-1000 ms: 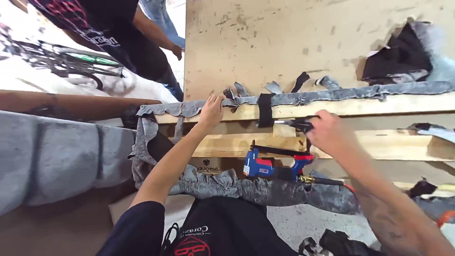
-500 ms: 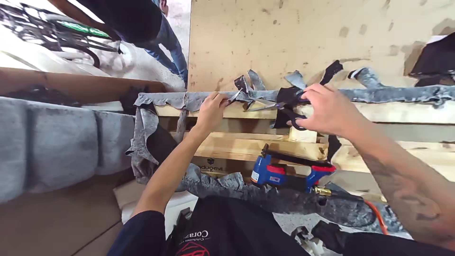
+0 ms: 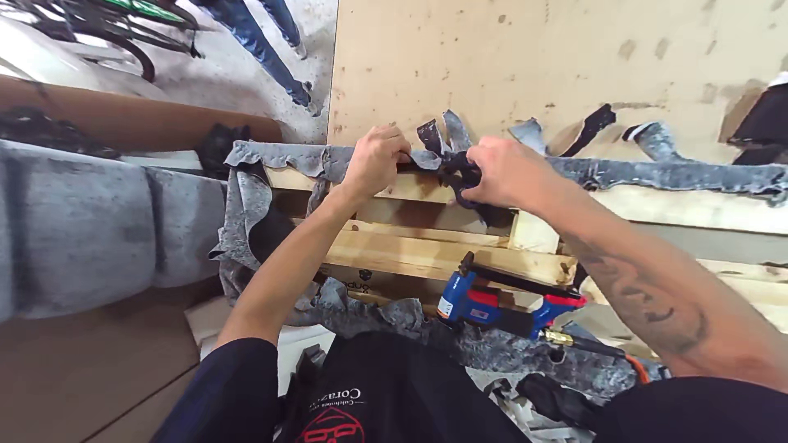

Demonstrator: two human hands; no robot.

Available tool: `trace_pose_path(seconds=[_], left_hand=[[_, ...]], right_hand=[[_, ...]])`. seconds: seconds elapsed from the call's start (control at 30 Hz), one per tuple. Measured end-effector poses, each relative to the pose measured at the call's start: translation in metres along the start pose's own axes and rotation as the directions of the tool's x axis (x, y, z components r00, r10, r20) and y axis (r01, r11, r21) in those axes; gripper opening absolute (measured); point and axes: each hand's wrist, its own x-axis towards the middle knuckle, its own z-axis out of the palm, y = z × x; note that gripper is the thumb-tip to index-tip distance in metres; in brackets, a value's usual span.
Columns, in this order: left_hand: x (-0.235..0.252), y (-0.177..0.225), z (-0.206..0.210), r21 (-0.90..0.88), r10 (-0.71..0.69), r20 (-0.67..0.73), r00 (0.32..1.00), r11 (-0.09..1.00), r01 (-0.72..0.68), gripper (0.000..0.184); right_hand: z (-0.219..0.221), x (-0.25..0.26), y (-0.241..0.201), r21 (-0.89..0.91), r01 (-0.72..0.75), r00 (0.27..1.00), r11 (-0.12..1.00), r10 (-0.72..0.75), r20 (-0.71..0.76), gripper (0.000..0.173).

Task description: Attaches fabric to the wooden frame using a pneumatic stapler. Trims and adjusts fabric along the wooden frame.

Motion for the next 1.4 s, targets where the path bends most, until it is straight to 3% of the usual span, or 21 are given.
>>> trace_pose_path(seconds=[0.13,0.27,0.4,0.5,0.57,0.7,0.8,0.93,1.07,1.17,1.23,1.3,1.33,1.37,1.4], left_hand=[[0.015,-0.011,-0.019,-0.083,-0.114,0.149,0.982,0.988,0.127,0.011],[0.027,-0.017,-0.03,-0.116,-0.147,0.286,0.947,0.976,0.186,0.008],[0.043,-0.026,-0.049,-0.173,-0.149,0.329,0.932,0.961,0.215,0.01],[0.047,-0.026,-0.055,-0.202,-0.15,0.361,0.921,0.951,0.234,0.01],[0.05,-0.023,-0.053,-0.207,-0.158,0.349,0.924,0.948,0.24,0.01],[0.054,-0.024,-0.067,-0.245,-0.219,0.283,0.934,0.925,0.291,0.011],[0.054,-0.022,-0.072,-0.213,-0.192,0.321,0.928,0.939,0.268,0.011],[0.055,-0.012,-0.091,-0.277,-0.236,0.311,0.92,0.904,0.326,0.015],[0.053,0.002,-0.098,-0.379,-0.215,0.363,0.907,0.855,0.355,0.015],[0.042,0.011,-0.092,-0.402,-0.196,0.279,0.94,0.865,0.3,0.014],[0.026,0.019,-0.083,-0.383,-0.179,0.174,0.968,0.893,0.234,0.014],[0.01,0.026,-0.064,-0.359,-0.136,0.082,0.987,0.92,0.156,0.015],[0.003,0.03,-0.057,-0.357,-0.113,0.039,0.993,0.926,0.12,0.016],[-0.004,0.03,-0.054,-0.365,-0.091,-0.009,0.996,0.927,0.082,0.017],[-0.01,0.029,-0.055,-0.391,-0.075,-0.046,0.996,0.919,0.051,0.016]], right_hand=[[-0.006,0.012,0.011,0.069,0.098,0.994,0.993,-0.101,0.032,0.035],[0.001,0.03,-0.014,0.016,0.086,0.996,0.996,-0.085,-0.013,0.051],[-0.003,0.04,-0.014,0.016,0.143,0.989,0.99,-0.142,-0.046,0.039],[-0.007,0.049,-0.032,-0.035,0.131,0.989,0.991,-0.133,-0.061,0.051],[-0.005,0.061,-0.04,-0.045,0.13,0.99,0.991,-0.132,-0.057,0.052],[0.004,0.07,-0.03,-0.025,0.173,0.985,0.985,-0.174,-0.017,0.04],[0.001,0.07,-0.052,-0.029,0.158,0.987,0.987,-0.158,0.003,0.049],[0.0,0.085,-0.059,0.063,0.196,0.98,0.979,-0.193,-0.046,0.028],[0.007,0.094,-0.079,0.049,0.239,0.971,0.97,-0.237,-0.035,0.045],[0.001,0.099,-0.075,0.169,0.266,0.964,0.949,-0.26,-0.058,0.036],[-0.001,0.096,-0.082,0.161,0.239,0.971,0.958,-0.239,-0.022,0.037],[-0.022,0.069,-0.108,0.395,0.165,0.985,0.904,-0.171,-0.02,0.025],[-0.046,0.047,-0.132,0.614,0.022,0.997,0.789,-0.065,0.049,0.008],[-0.067,0.032,-0.153,0.728,-0.12,0.991,0.675,0.039,0.127,0.009],[-0.079,0.024,-0.165,0.704,-0.189,0.981,0.684,0.111,0.156,0.01]])
